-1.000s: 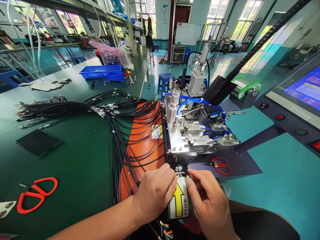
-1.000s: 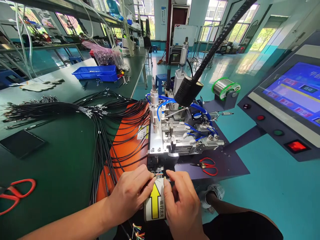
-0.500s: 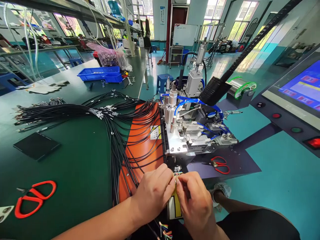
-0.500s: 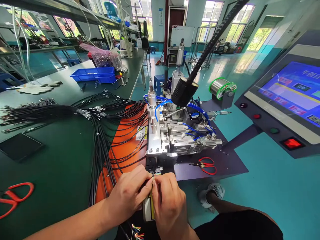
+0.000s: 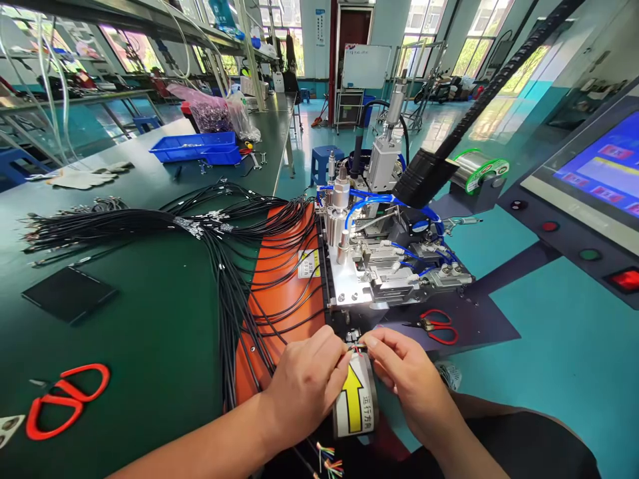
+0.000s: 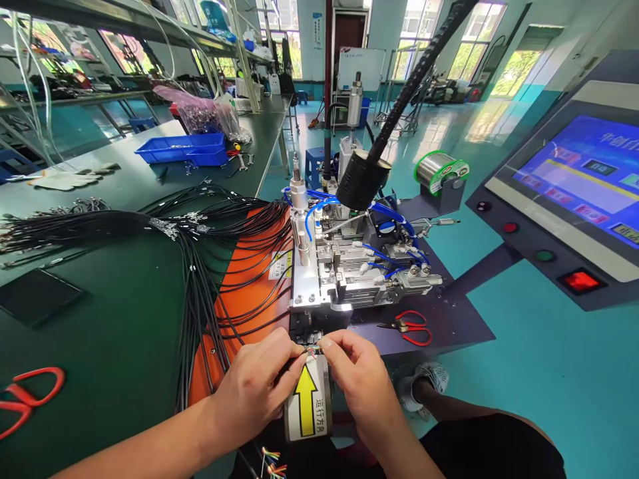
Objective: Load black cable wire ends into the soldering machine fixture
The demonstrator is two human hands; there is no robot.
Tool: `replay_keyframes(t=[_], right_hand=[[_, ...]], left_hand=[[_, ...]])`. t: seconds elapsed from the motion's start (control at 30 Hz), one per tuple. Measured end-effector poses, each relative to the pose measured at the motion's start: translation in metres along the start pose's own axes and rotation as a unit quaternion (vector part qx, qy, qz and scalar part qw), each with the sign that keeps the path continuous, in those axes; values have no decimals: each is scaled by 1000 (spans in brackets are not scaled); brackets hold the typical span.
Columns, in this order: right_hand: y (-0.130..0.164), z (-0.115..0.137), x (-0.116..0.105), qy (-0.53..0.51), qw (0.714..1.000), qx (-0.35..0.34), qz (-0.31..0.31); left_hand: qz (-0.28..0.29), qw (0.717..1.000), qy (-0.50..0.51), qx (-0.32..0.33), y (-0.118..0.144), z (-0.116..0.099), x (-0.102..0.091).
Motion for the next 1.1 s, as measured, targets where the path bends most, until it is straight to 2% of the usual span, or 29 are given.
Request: replay_keyframes(t=[0.2, 0.67, 1.1], right_hand=[[1, 3, 2, 1, 1000, 9, -11], [-1, -2, 2, 60, 997, -19, -49], [-18, -21, -1, 118, 991, -19, -58]], left_hand=[[2, 1000, -8, -4, 0, 1, 1], [1, 999, -35, 5, -3, -2, -1], [5, 998, 56, -40, -2, 3, -5]])
Point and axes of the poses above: each hand's wrist, its own y-axis away from the middle knuckle, its own x-axis out of the palm, z = x × y, the point moved 1 cm from there along -y, towards the middle knuckle, and after that the axes turned 14 degrees about y, right-handed, at the moved point
